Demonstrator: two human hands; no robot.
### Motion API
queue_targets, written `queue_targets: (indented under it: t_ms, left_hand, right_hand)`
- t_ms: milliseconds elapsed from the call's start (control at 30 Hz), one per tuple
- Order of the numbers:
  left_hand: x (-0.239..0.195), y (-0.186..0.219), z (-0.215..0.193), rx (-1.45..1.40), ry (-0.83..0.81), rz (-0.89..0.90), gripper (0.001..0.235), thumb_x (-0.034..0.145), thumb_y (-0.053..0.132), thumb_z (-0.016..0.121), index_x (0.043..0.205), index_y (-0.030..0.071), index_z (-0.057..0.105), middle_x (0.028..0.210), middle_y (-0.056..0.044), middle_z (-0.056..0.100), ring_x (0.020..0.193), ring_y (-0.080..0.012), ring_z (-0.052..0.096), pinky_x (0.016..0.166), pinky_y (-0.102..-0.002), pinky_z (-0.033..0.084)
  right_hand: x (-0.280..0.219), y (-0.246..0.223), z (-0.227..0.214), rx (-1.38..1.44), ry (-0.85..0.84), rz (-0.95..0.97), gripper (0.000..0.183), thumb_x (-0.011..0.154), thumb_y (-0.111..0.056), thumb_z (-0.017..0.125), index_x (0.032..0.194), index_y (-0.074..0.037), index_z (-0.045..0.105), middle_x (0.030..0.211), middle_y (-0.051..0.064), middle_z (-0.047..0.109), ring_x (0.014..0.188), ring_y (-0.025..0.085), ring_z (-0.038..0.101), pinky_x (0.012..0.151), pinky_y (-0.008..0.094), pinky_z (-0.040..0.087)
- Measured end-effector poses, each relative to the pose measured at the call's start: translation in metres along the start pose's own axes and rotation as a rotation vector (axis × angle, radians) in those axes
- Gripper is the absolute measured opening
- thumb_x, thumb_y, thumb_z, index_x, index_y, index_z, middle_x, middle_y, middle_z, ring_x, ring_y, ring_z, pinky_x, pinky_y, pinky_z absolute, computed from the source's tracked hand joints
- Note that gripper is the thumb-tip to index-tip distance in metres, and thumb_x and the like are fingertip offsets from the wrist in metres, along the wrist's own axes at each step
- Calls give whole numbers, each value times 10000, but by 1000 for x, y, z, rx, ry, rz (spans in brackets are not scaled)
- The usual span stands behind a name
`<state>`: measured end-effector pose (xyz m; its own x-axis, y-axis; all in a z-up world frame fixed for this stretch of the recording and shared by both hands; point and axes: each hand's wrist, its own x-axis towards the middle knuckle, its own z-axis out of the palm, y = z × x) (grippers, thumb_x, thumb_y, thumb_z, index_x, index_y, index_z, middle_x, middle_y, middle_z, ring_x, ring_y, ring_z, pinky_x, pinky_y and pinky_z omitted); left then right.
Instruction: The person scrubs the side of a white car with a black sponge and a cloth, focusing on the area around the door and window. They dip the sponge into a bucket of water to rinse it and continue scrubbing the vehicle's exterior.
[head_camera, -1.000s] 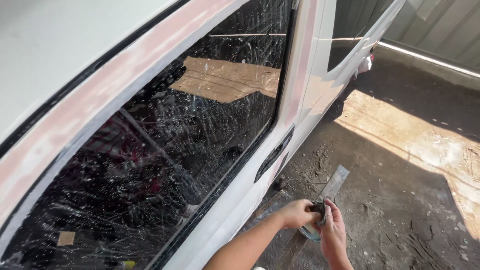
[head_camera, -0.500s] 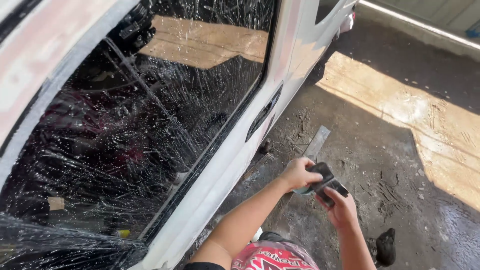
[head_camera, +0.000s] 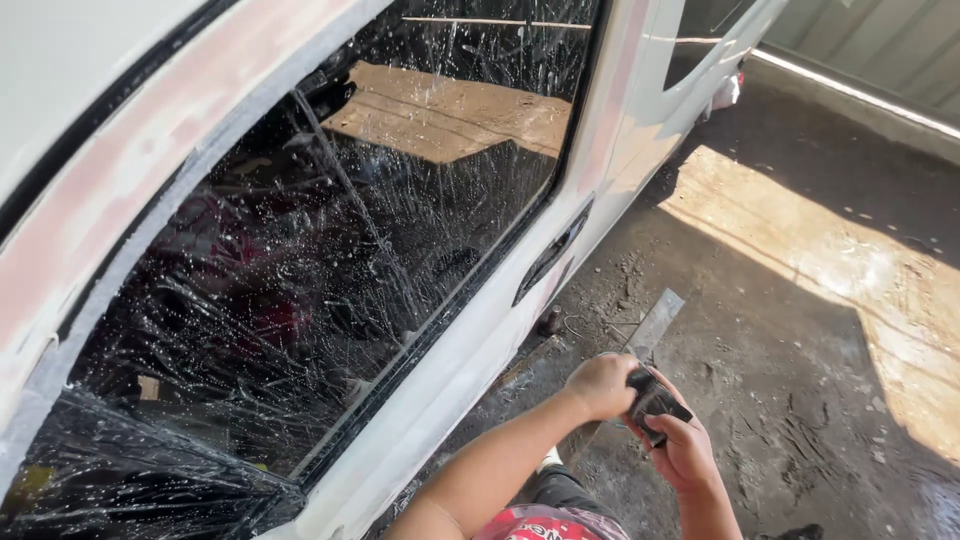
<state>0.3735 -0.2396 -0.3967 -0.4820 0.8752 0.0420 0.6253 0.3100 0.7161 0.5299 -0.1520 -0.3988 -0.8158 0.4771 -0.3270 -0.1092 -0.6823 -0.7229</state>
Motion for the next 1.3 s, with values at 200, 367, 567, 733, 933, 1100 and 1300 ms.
queue_targets:
  t_ms: [200,367,567,733,933,1100,1300]
  left_hand:
    - [20,-20,-69,-7,-66,-71,412,771,315,802,1098,82,709,1081,-188,741,1028,-372,718,913,-450,562]
    - [38,-22,-130,146,134,-184,417,803,348,802,1142,128,699,1128,-119,702,987,-315,705,848,-436,560]
    - [43,-73,-198,577,360,-52,336,868,292,778,1087,58,679,1135,-125,667,1114,-331,603,933,-481,484]
    - [30,-106,-204,767,318,22,352,846,281,762,1087,52,646,1227,-165,622,1231,-367,523,999,-488,428]
    - [19,-198,-160,1203,88,194,488,905,320,619,1280,11,588,1446,-215,525,1407,-364,402,1172,-476,258]
    - [16,-235,-132,1292,198,187,499,981,379,497,1324,21,560,1499,-207,490,1456,-338,368,1207,-479,208]
    - [16,-237,-132,1291,242,203,450,971,358,520,1294,51,584,1454,-209,539,1408,-318,422,1185,-461,215]
  right_hand:
    - [33,-21,49,126,-196,87,760,730,76,491,1480,-41,472,1355,140,619,1217,271,629,1021,587,513]
    - [128,-12,51,186,-37,356,409,933,-118,524,1332,-29,547,1162,152,700,1015,291,705,859,521,611]
    - [260,-88,91,4,-57,91,363,1000,-239,571,1316,-65,531,1055,150,668,829,243,685,630,365,617]
    - [349,-218,185,-73,-273,-373,377,929,-169,725,1239,-29,563,1063,188,659,873,247,734,760,356,642]
    - [430,-349,296,-380,-184,-975,245,966,-172,780,1099,-27,633,876,83,688,714,143,685,569,302,591]
    - [448,-399,348,-621,-101,-1308,248,961,-223,842,1020,-39,686,783,55,700,672,138,652,599,315,535]
    - [466,-394,339,-642,-170,-1592,228,961,-184,872,1035,-44,708,901,79,728,825,188,711,762,359,579]
